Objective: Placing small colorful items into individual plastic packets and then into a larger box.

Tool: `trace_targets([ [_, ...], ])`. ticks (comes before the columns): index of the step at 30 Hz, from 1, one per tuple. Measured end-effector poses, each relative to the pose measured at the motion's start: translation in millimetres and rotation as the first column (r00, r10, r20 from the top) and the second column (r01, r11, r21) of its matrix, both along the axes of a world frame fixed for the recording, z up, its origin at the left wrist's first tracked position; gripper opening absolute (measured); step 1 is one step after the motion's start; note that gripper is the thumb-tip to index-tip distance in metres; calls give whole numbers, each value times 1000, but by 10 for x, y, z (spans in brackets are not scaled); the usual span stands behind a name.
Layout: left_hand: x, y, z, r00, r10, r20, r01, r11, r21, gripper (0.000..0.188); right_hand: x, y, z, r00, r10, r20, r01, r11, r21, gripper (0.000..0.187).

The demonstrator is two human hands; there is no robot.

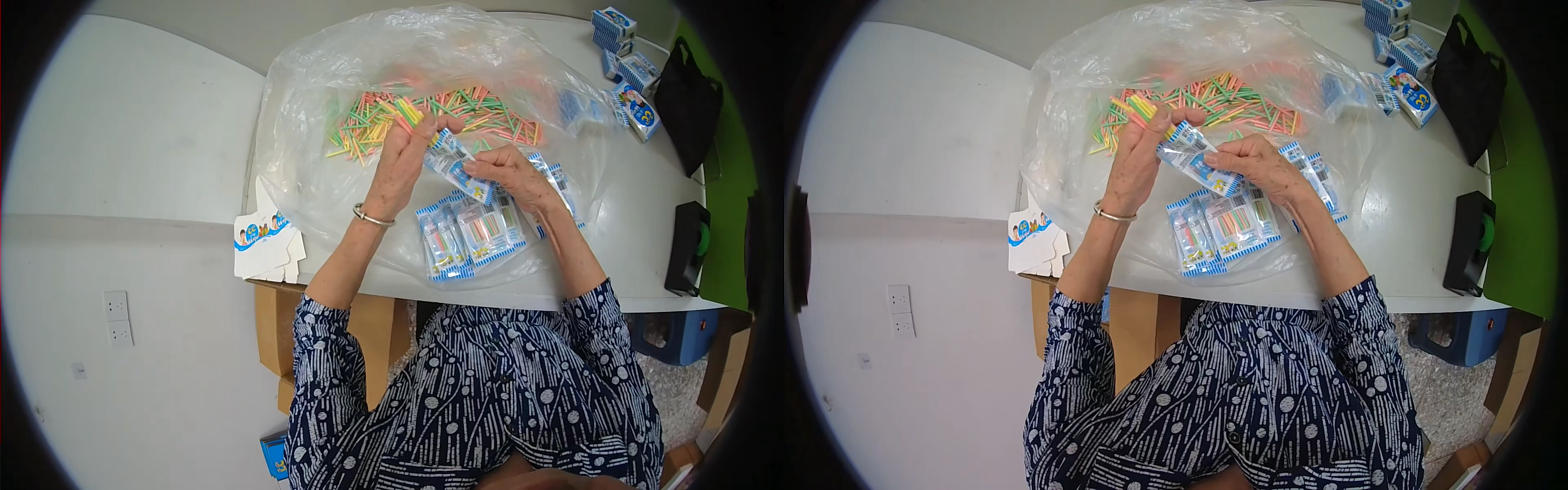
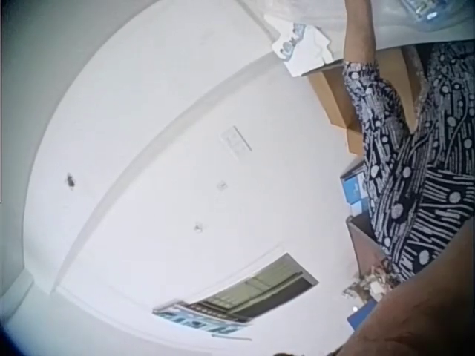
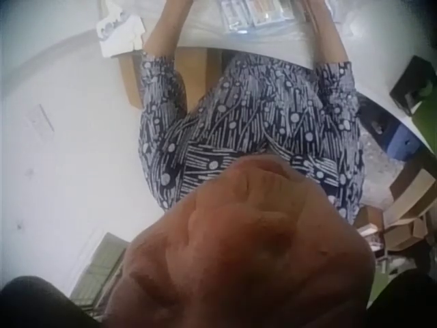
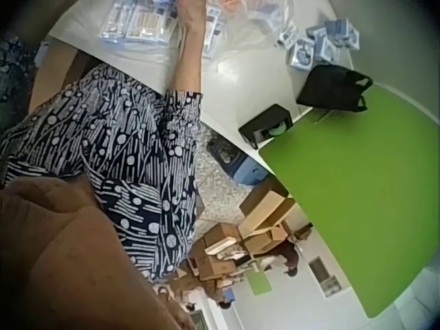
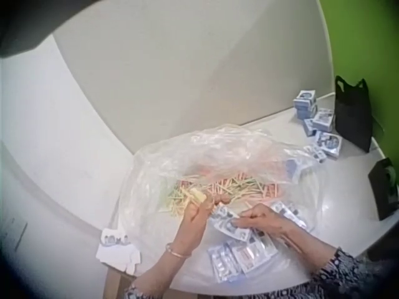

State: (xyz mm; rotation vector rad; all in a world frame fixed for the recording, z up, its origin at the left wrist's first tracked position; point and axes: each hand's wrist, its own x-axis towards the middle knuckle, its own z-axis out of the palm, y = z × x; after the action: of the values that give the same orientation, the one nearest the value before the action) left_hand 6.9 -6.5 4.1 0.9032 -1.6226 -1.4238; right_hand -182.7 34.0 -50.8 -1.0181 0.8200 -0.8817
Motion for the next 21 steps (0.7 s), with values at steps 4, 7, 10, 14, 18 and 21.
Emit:
trace_targets([
  [4, -38, 50, -66, 997, 22, -77, -17, 997, 69, 41, 23, 21, -15, 1000, -14, -10, 14, 1000, 15, 24],
  [7, -21, 57, -63, 999, -13, -42, 14, 999, 33, 40, 34, 41, -3, 999, -34, -24, 34, 999, -30, 23],
  [10, 63, 16, -64, 992, -123, -1, 123, 991, 55, 41, 46, 43, 8, 998, -55, -34, 53, 996, -74, 22],
  [14, 115, -24, -120, 992, -114, -44, 117, 991, 63, 42, 46, 12, -15, 995, -90, -39, 86, 991, -99, 23],
  [18, 245, -82, -51, 936, -63, 345, 158, 954, -254, 52, 66, -75, -139, 995, -101, -3, 100, 985, -142, 27],
  [21, 263, -84, 48, 852, 13, 524, 214, 904, -370, 60, 110, -86, -134, 980, -199, 4, 196, 960, -198, 29],
])
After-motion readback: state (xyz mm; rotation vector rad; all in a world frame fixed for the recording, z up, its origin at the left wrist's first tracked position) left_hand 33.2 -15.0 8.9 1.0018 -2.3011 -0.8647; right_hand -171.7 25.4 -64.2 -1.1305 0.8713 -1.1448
